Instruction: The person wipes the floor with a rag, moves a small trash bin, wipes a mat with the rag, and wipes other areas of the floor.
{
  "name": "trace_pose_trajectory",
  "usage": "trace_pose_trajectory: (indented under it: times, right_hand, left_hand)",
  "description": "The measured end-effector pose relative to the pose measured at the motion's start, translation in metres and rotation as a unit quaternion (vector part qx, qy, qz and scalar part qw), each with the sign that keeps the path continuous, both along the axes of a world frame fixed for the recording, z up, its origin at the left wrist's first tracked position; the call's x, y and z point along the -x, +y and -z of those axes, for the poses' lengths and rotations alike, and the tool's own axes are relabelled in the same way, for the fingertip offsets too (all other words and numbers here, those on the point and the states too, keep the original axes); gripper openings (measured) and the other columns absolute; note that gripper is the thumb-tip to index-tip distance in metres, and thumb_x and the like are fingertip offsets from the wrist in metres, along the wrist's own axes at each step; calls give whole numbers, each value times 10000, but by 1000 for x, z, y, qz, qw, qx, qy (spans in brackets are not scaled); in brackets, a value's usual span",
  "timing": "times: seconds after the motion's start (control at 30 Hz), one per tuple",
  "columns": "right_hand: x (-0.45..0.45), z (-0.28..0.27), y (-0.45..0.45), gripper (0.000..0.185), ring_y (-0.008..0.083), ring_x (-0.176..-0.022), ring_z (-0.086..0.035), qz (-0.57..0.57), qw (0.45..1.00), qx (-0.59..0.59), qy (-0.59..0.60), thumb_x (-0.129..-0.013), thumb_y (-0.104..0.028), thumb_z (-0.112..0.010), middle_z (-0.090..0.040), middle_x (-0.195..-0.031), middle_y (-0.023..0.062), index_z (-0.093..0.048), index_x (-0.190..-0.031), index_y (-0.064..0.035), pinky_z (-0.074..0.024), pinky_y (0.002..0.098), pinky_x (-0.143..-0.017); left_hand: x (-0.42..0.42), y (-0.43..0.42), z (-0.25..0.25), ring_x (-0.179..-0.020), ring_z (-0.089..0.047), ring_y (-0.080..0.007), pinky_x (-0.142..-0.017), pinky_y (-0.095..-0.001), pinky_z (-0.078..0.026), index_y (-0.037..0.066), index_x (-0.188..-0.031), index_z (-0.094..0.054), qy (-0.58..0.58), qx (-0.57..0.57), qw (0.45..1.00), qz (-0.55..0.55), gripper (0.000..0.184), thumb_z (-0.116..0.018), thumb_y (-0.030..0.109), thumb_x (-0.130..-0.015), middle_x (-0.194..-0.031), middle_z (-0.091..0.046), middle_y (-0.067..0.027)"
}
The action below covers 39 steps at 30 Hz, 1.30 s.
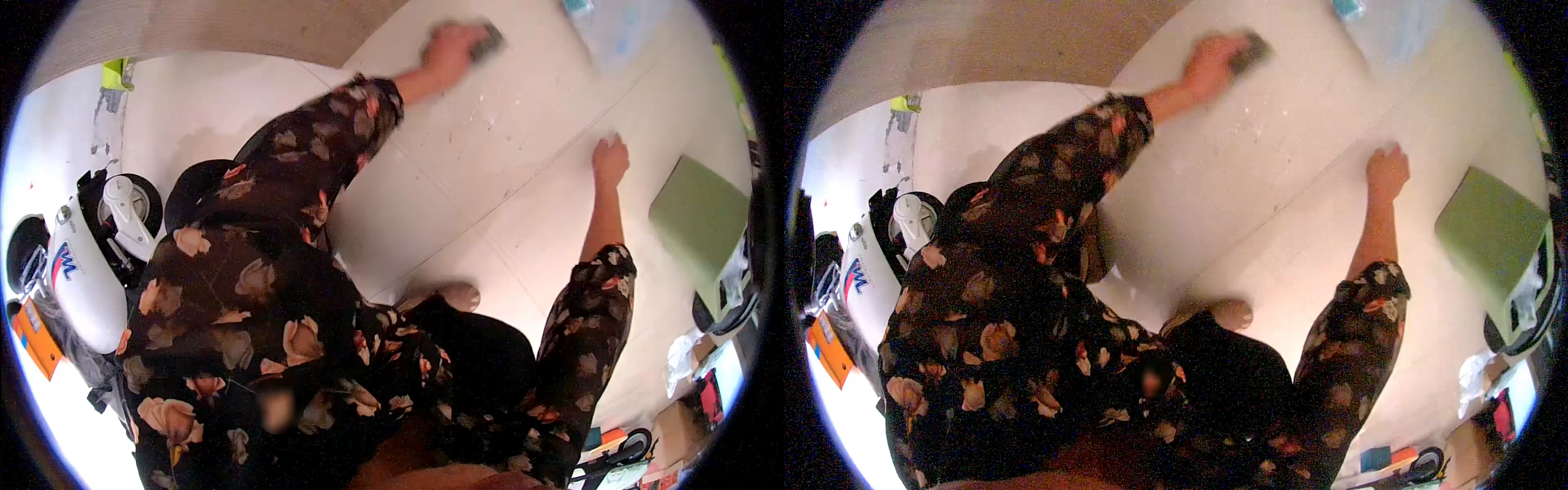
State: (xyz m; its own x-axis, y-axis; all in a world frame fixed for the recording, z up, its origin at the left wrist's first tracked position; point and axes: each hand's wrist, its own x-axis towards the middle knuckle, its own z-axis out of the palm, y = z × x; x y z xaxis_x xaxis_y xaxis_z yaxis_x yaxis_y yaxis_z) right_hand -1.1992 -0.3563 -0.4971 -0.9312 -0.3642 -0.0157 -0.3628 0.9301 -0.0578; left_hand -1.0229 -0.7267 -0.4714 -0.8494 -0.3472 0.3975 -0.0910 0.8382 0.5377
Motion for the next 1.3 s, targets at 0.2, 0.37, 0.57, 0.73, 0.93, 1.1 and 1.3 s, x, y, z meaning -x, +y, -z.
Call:
trace_pose_trajectory:
  times: [0.2,0.37,0.57,0.73,0.93,1.1,1.3]
  right_hand:
    - [-117,17,-3,703,396,-1415,-203,240,970,-27,-36,-943,-480,-432,-192,-1543,243,-248,-1489,-75,-271,574,-1079]
    - [-190,13,-4,630,405,-1439,-160,225,974,-13,20,-1004,-450,-299,-163,-1567,220,-226,-1509,-80,-182,542,-1134]
    - [-193,-1,-16,608,385,-1417,-229,217,972,3,88,-995,-435,-315,-234,-1551,203,-257,-1502,-103,-199,527,-1121]
    - [-202,-11,-20,610,384,-1405,-255,224,970,-24,87,-991,-434,-315,-240,-1549,198,-252,-1504,-110,-212,523,-1119]
    - [-200,-15,-24,613,411,-1398,-266,212,972,-24,100,-990,-406,-334,-244,-1541,221,-251,-1498,-74,-251,547,-1102]
    - [-196,-5,-12,620,414,-1396,-270,220,971,-13,93,-989,-421,-325,-242,-1539,229,-249,-1498,-75,-248,549,-1102]
    - [-199,-14,-17,623,409,-1408,-243,221,972,7,82,-989,-429,-303,-233,-1543,226,-249,-1500,-78,-219,550,-1114]
  left_hand:
    - [-34,123,-32,-1058,-589,-323,-945,-427,-440,121,-1310,-562,-339,-125,820,444,592,-754,237,-762,-1167,-628,-154]
    - [30,95,-43,-1282,-470,-345,-1065,-385,-372,36,-1424,-400,-366,-333,855,158,828,-634,572,-838,-1376,-490,-237]
    - [108,111,-89,-1403,-272,-363,-1109,-448,-303,53,-1518,70,-241,-663,709,16,1143,-684,549,-817,-1571,-145,-203]
    - [136,131,-82,-1427,-223,-324,-1108,-429,-305,81,-1509,139,-192,-650,736,2,1206,-719,532,-792,-1583,-99,-181]
    - [165,148,-77,-1331,-373,-338,-945,-440,-455,27,-1491,-87,-172,-612,771,30,1001,-700,454,-824,-1512,-261,-215]
    - [93,165,-75,-1232,-446,-399,-919,-488,-452,16,-1190,-496,-240,-284,924,92,500,-673,246,-782,-1304,-489,-244]
    - [-101,145,-85,-1283,-391,-335,-984,-586,-361,171,-1385,-411,-265,67,887,372,729,-742,336,-757,-1381,-416,-139]
